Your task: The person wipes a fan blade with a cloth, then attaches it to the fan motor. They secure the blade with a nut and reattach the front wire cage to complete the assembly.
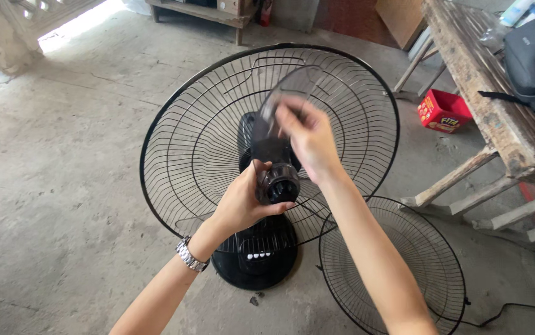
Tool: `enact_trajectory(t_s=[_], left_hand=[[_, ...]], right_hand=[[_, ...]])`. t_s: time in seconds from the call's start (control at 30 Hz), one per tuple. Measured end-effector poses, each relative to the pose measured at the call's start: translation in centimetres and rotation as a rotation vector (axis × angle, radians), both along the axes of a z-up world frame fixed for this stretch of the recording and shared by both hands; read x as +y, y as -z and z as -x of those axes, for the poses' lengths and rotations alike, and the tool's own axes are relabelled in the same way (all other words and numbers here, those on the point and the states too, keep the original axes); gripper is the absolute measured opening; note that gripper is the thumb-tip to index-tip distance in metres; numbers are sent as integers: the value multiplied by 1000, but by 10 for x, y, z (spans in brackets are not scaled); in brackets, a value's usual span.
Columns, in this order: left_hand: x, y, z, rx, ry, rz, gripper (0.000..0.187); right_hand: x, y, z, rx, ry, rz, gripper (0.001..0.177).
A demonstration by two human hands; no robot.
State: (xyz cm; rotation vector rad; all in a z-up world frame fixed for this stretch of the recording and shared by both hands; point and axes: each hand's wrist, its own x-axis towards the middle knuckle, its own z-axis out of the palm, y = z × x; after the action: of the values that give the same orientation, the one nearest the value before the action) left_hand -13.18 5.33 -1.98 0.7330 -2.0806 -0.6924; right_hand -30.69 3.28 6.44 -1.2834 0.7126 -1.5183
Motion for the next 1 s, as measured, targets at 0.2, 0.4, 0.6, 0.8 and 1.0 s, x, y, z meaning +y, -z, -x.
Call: enact_trajectory(t_s=[0.2,0.4,0.6,0.8,1.0], left_hand=[[1,-11,-5,8,50,17,90],[1,-17,-6,-93,13,-31,91],[-6,-10,-8,-56,41,26,92],[-2,-13,-5,-88,25,-32,88],[-4,-19,-6,-3,93,109,85]], right_hand=[[19,24,20,638,-50,-87,17],[29,21,31,901,85,68,21],[70,-10,45,1164,592,316,26],[50,-16,22,1109,957,901,33],[41,23,1,1015,475,794,35]])
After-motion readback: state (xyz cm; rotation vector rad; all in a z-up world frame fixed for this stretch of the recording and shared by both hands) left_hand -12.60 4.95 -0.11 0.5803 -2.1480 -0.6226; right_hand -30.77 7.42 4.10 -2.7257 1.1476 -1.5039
